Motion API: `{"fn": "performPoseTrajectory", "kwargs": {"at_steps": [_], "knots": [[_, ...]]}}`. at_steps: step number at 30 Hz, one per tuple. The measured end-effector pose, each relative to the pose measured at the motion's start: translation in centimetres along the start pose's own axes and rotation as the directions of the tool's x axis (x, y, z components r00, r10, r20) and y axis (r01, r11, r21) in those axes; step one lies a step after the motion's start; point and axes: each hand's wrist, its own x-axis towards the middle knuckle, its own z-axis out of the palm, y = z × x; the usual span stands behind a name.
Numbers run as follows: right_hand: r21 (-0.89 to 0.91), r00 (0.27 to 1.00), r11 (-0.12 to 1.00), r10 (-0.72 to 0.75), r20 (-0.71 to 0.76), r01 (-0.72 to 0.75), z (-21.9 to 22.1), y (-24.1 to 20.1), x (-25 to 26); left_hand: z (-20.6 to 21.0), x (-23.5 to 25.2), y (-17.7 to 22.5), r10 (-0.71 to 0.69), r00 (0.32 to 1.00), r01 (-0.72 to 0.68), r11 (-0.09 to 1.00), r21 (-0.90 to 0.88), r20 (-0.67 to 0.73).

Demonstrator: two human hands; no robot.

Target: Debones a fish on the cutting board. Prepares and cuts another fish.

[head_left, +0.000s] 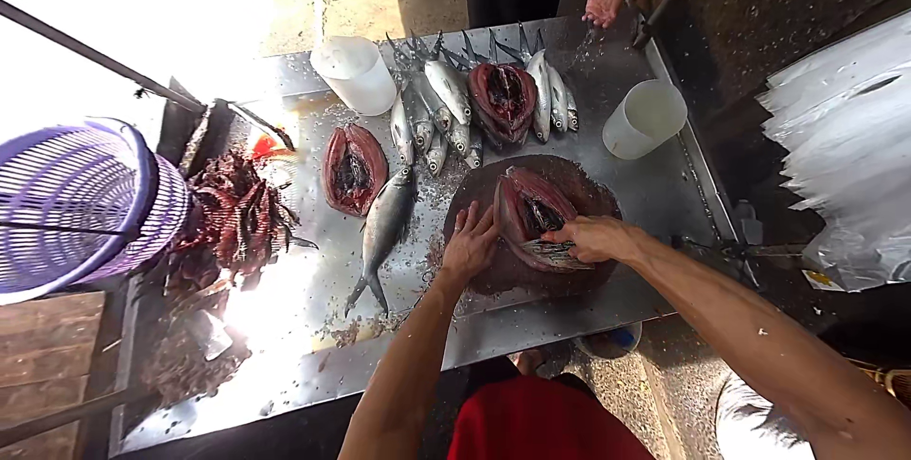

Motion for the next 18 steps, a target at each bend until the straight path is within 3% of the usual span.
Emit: {"fn": "performPoseTrajectory", "kwargs": {"at_steps": [6,12,18], "knots": [[-0.084,0.999,0.996,-0.035,0.017,0.036,0.4,0.9,-0.9,0.2,0.0,0.4,-0.014,1.0,0.014,1.0,0.004,0.025],[-0.127,0.997,0.991,-0.041,0.066,0.049,0.3,1.5,-1.4,0.5,0.4,3.8,-0.214,0.975,0.217,0.975,-0.043,0.054],[-0.215,0.995,0.976,-0.019,0.1,0.04,0.0,0.8,-3.0,0.8,0.4,3.7,-0.207,0.978,0.207,0.978,-0.018,0.026]]}}
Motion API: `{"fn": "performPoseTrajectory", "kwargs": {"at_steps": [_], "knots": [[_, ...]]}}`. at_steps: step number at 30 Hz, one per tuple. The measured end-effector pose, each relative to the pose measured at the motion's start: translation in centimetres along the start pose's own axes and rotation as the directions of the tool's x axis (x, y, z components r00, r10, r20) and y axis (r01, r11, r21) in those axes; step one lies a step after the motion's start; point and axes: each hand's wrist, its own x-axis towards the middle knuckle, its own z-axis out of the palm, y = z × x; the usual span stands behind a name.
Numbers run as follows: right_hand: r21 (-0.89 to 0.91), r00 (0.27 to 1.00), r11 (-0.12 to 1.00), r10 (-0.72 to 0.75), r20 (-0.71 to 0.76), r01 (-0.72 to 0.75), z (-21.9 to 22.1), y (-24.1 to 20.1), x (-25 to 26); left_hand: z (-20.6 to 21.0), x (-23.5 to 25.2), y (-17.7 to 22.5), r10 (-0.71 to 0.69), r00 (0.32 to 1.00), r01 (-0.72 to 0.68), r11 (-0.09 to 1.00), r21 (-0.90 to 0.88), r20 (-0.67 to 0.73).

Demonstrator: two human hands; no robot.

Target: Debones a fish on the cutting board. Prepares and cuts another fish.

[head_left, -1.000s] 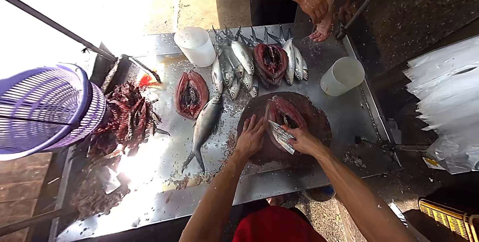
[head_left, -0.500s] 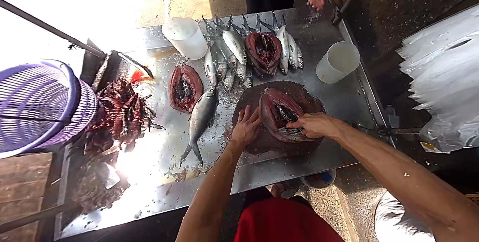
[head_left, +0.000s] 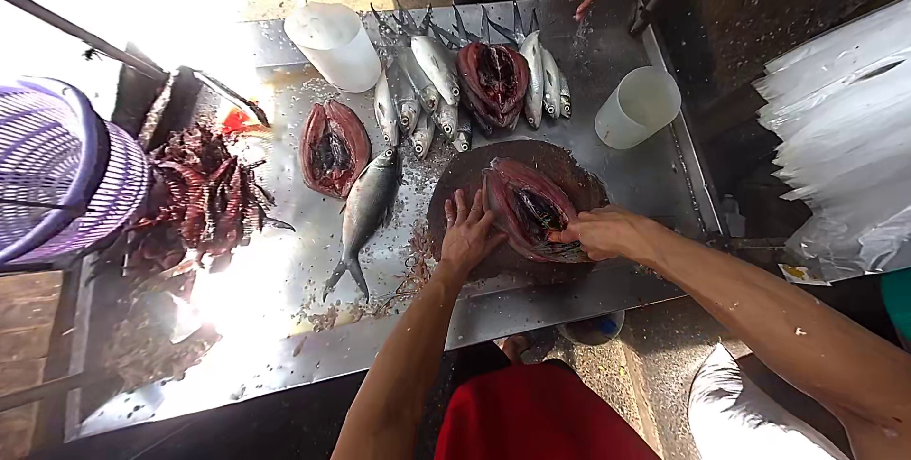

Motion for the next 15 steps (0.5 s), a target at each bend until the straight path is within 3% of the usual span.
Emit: {"fn": "performPoseTrajectory", "kwargs": {"at_steps": [4,9,12,15], "knots": [[-0.099,0.998,0.995,0.033,0.049,-0.028,-1.2,-1.4,-1.3,0.2,0.0,-0.1,0.011,1.0,-0.011,1.0,0.028,-0.006],[-0.067,0.986,0.985,0.163,0.035,-0.16,-1.7,-5.4,-4.0,0.3,-0.4,0.1,0.01,1.0,-0.01,1.0,-0.001,-0.005],[0.061,0.979,0.978,0.203,-0.02,-0.202,-1.3,-3.3,-5.8,0.2,-2.3,2.4,-0.027,1.0,0.028,0.995,-0.092,0.015],[0.338,0.985,0.935,0.148,-0.087,-0.111,-0.4,1.6,-5.1,1.1,-5.5,6.7,-0.012,0.999,0.002,0.966,-0.26,-0.035]]}}
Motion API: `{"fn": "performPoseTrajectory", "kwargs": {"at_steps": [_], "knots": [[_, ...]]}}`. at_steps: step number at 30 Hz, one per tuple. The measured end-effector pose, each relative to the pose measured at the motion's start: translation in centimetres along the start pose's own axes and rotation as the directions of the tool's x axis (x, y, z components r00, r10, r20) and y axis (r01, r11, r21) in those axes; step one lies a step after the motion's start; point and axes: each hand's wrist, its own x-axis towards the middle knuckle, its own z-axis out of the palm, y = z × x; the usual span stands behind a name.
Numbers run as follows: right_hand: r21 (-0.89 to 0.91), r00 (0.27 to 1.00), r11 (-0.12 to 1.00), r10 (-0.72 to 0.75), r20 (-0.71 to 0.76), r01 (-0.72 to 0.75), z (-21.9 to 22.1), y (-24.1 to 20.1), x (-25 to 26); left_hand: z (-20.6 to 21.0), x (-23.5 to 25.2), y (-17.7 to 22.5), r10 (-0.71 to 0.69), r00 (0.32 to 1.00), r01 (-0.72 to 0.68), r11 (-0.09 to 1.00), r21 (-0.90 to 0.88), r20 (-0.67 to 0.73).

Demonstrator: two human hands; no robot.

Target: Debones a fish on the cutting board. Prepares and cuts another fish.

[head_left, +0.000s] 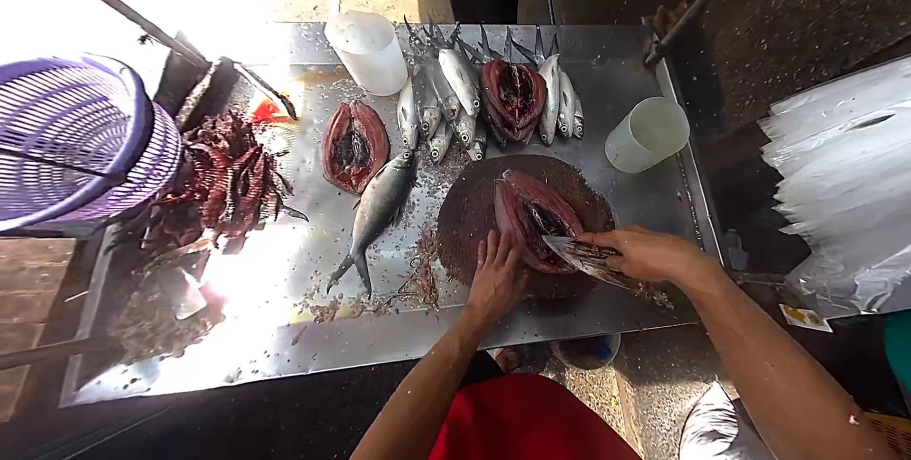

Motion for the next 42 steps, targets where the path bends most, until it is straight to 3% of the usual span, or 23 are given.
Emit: {"fn": "performPoseTrajectory", "kwargs": {"at_steps": [2,4,7,9,12,16,24,28,33,37,42], "knots": [[0.237,0.991,0.968,-0.057,-0.118,0.084,1.0,2.0,2.2,0.9,-2.2,2.5,0.035,0.998,-0.028,0.989,-0.145,0.047],[0.458,0.971,0.876,-0.046,-0.236,0.153,2.6,2.4,5.2,0.9,-3.3,3.7,0.104,0.994,-0.109,0.965,-0.238,-0.033],[0.632,0.942,0.741,0.0,-0.337,0.227,3.6,0.7,9.9,-0.4,-1.1,2.2,0.05,0.971,-0.079,0.99,-0.116,-0.236],[0.65,0.944,0.73,0.02,-0.33,0.212,3.6,-0.3,12.2,-0.7,1.8,0.0,-0.037,0.972,0.041,0.999,0.015,-0.231],[0.572,0.958,0.805,0.016,-0.287,0.158,3.5,-0.6,14.5,0.5,5.1,-2.4,-0.085,0.985,0.104,0.987,0.122,-0.148],[0.486,0.962,0.856,-0.045,-0.269,0.176,4.4,0.3,14.1,1.2,6.1,-2.5,-0.123,0.989,0.139,0.966,0.218,-0.085],[0.342,0.895,0.916,-0.04,-0.444,0.21,3.5,-2.6,16.9,0.7,6.3,-2.2,-0.164,0.986,0.169,0.964,0.207,-0.041],[0.244,0.934,0.952,-0.094,-0.345,0.186,3.3,-1.9,14.2,0.9,6.3,-2.1,-0.152,0.987,0.161,0.964,0.211,-0.06],[0.227,0.907,0.961,-0.051,-0.418,0.159,3.2,-3.2,16.9,0.7,6.5,-1.8,-0.169,0.983,0.181,0.956,0.231,-0.073],[0.057,0.959,0.998,-0.013,-0.284,0.031,3.0,-5.2,11.7,0.7,6.3,-2.2,-0.152,0.985,0.168,0.954,0.248,-0.081],[-0.095,0.955,0.987,0.097,-0.279,-0.128,5.7,-12.8,5.3,-0.6,7.0,-2.8,-0.075,0.951,0.06,0.996,-0.059,-0.299]]}}
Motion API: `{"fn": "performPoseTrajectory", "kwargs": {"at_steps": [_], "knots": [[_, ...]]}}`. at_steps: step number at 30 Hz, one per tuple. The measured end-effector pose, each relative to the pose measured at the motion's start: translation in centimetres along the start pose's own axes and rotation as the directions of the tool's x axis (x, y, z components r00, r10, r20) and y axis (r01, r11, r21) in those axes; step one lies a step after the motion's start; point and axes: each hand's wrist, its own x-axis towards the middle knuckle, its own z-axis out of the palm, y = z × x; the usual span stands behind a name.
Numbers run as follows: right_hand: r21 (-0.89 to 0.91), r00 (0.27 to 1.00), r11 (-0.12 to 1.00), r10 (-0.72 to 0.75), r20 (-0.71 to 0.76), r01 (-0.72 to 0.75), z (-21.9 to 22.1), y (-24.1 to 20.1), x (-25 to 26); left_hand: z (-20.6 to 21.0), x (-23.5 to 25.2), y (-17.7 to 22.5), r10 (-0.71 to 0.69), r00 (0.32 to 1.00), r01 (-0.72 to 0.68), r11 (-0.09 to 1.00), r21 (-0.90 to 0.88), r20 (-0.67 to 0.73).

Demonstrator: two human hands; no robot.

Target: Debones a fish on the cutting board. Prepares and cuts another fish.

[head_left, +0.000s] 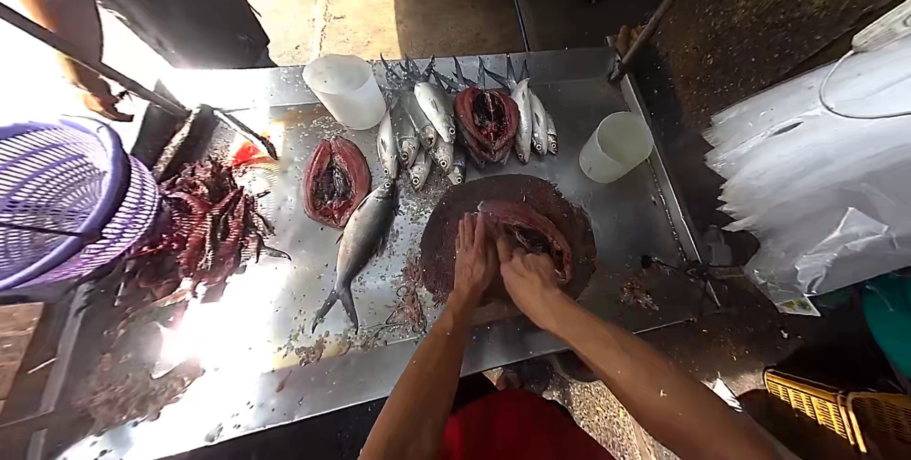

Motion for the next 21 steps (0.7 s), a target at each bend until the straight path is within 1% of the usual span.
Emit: {"fn": "performPoseTrajectory", "kwargs": {"at_steps": [2,4,6,7,9,11,13,15,17,19,21], "knots": [[0.06,1.0,0.998,0.025,-0.007,-0.025,0.8,-1.2,-1.3,-1.3,2.1,0.3,0.028,0.998,-0.031,0.999,0.041,0.06],[0.185,0.999,0.982,0.042,0.004,-0.042,0.9,0.0,-2.8,-2.0,3.3,0.0,0.049,0.989,-0.067,0.989,0.133,0.138],[0.304,0.998,0.95,0.062,0.018,-0.064,0.6,3.3,-4.2,-2.7,3.3,-0.2,0.041,0.975,-0.086,0.977,0.196,0.219],[0.352,0.997,0.933,0.077,-0.001,-0.072,0.7,5.3,-4.7,-3.0,2.7,-0.2,0.032,0.966,-0.09,0.972,0.218,0.256],[0.406,0.982,0.908,0.157,-0.103,-0.103,1.3,9.3,-4.6,-3.5,1.0,0.1,0.017,0.957,-0.093,0.964,0.25,0.29],[0.4,0.927,0.905,0.267,-0.264,-0.146,3.3,12.5,-2.6,-3.3,-1.8,0.3,0.04,0.965,-0.108,0.961,0.255,0.26],[0.379,0.861,0.912,0.317,-0.399,-0.16,6.1,14.3,0.5,-3.8,-4.9,1.0,0.061,0.971,-0.115,0.966,0.231,0.23],[0.362,0.845,0.919,0.315,-0.432,-0.157,8.8,14.6,2.4,-5.0,-8.8,1.6,0.063,0.986,-0.087,0.984,0.154,0.152],[0.336,0.846,0.929,0.301,-0.44,-0.156,10.5,13.8,2.8,-6.8,-12.4,1.2,0.024,0.997,-0.029,0.997,0.069,0.071],[0.312,0.841,0.937,0.293,-0.454,-0.158,10.9,12.6,1.7,-8.6,-15.7,-0.5,-0.07,0.997,0.069,0.997,0.025,0.03],[0.342,0.855,0.924,0.31,-0.415,-0.169,10.1,11.4,0.6,-10.2,-17.0,-3.1,-0.18,0.983,0.181,0.984,0.009,-0.03]]}}
